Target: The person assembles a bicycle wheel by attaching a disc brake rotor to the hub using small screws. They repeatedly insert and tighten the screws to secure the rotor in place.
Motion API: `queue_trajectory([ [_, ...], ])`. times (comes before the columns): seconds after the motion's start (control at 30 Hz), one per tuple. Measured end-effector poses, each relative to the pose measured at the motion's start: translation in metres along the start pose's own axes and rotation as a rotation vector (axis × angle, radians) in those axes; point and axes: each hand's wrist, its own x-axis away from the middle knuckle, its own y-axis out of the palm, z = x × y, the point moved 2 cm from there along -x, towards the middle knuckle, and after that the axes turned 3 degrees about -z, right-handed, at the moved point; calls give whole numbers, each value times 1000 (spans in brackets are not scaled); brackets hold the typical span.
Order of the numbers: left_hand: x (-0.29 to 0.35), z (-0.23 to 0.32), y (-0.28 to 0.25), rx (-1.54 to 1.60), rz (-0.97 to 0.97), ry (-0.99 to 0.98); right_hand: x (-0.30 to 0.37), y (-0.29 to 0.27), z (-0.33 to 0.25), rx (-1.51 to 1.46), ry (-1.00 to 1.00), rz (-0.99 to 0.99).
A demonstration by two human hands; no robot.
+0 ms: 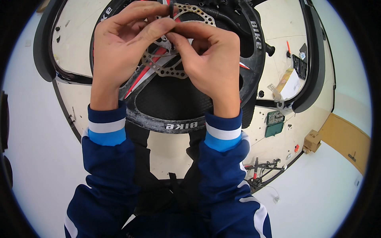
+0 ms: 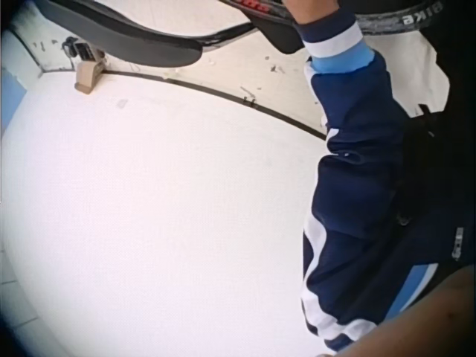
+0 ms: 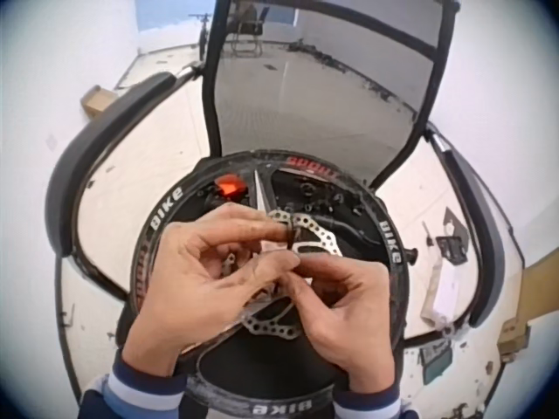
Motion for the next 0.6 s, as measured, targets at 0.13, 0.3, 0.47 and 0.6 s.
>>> queue_trajectory([
  [0.13, -2, -12, -3, 105, -23, 30, -1, -1, 0, -73, 38, -68],
  [0.3, -3, -10, 2, 121, 10, -133, -1, -3, -4, 34, 35, -3],
  [0.47, 2, 6, 6, 130, 50, -50, 1, 0, 0, 56, 14, 45],
  [0.6, 3, 2, 3, 112, 30, 6, -2, -1, 5, 13, -44, -14],
])
